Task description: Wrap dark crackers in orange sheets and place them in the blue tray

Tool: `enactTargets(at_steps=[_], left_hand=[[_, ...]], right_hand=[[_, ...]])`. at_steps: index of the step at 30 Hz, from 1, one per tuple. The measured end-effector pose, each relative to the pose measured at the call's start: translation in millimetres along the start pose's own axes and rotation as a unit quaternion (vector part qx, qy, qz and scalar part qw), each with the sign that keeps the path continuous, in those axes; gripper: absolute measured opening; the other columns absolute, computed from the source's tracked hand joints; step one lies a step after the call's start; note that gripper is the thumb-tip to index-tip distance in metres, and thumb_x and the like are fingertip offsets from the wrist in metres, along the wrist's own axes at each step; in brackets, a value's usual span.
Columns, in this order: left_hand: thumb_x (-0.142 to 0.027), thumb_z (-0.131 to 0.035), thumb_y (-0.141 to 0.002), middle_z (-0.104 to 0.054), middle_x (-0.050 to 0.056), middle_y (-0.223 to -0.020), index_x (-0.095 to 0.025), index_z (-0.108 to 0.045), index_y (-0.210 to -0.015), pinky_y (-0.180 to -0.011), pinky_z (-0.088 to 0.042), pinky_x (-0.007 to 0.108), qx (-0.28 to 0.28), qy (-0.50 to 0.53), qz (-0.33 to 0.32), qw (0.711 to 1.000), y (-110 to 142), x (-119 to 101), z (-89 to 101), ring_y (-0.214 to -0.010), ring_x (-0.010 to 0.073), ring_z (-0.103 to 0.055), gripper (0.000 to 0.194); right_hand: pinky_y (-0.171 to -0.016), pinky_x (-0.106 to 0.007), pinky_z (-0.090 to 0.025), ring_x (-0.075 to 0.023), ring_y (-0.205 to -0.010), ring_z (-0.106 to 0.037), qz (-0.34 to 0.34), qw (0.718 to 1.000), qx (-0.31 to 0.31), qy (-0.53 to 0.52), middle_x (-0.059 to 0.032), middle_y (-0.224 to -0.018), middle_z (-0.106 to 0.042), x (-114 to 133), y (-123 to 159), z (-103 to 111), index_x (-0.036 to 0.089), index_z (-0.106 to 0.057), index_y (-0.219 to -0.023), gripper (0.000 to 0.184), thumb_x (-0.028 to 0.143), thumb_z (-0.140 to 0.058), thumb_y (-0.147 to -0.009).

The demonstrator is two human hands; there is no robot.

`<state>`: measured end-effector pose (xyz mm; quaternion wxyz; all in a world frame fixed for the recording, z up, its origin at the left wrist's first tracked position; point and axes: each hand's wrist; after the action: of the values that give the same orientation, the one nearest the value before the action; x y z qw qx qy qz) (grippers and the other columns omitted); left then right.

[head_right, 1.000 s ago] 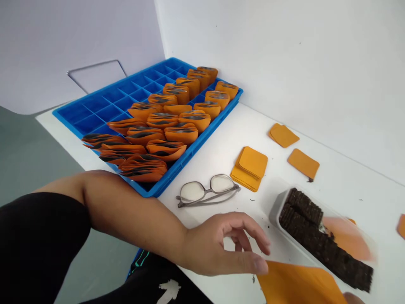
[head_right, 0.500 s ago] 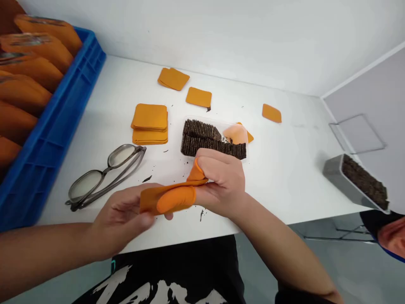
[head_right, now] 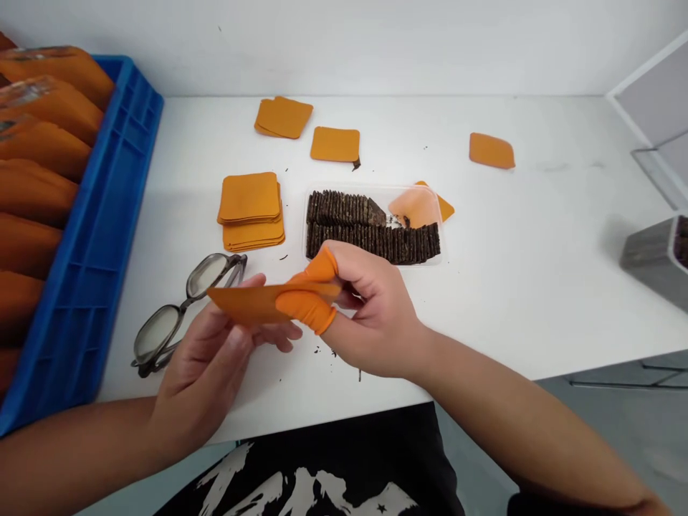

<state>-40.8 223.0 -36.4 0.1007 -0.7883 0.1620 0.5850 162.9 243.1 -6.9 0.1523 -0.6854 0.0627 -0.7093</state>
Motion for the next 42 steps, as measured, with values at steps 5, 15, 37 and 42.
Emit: enactTargets(at_steps=[5,15,37,42], left_hand=[[-0.019,-0.075,-0.097,-0.084,-0.001,-0.105,-0.032,-0.079,-0.119,-0.082,-0.064,0.014,0.017,0.002,0.005,1.000,1.2,-1.3,-1.3,-0.087,0.0083,-0.079,0.025],[-0.033,-0.073,-0.099,-0.080,-0.003,-0.086,-0.031,-0.080,-0.110,-0.061,-0.061,0.013,-0.086,0.014,-0.026,0.996,-4.1,1.7,-1.1,-0.067,0.0072,-0.071,0.013],[-0.029,-0.058,-0.108,-0.071,0.000,-0.104,-0.030,-0.072,-0.105,-0.094,-0.054,0.028,-0.091,-0.064,-0.100,0.989,-2.5,6.2,2.7,-0.101,0.0139,-0.064,0.015],[-0.029,-0.051,-0.110,-0.059,0.002,-0.088,-0.025,-0.067,-0.097,-0.080,-0.047,0.032,-0.073,-0.156,-0.142,0.975,-5.1,1.8,6.1,-0.087,0.0169,-0.055,0.021]], right_hand=[[-0.052,-0.020,-0.033,-0.0045,-0.059,-0.038,0.023,0.996,0.088,-0.021,0.0070,-0.069,-0.046,-3.4,0.9,0.3,0.018,-0.065,-0.077,0.027,0.023,-0.091,-0.082],[-0.052,-0.023,-0.033,-0.0065,-0.058,-0.038,-0.019,0.990,0.111,0.090,0.0071,-0.065,-0.046,-3.7,-0.7,4.1,0.018,-0.059,-0.075,0.032,0.030,-0.085,-0.089],[-0.050,-0.021,-0.047,-0.0084,-0.059,-0.053,-0.143,0.984,0.070,0.075,0.0049,-0.071,-0.058,4.0,11.7,-9.7,0.021,-0.061,-0.082,0.016,0.023,-0.074,-0.092],[-0.047,-0.020,-0.039,-0.0065,-0.056,-0.047,-0.114,0.950,0.199,0.212,0.0074,-0.068,-0.055,11.6,17.0,-5.7,0.022,-0.062,-0.083,0.027,0.040,-0.083,-0.089]])
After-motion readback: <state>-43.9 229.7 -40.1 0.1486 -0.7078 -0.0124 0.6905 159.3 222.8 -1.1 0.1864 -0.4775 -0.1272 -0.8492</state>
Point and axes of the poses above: each hand's wrist, its own y-axis away from the middle knuckle, its own z-axis out of the back of the hand, x = y × z
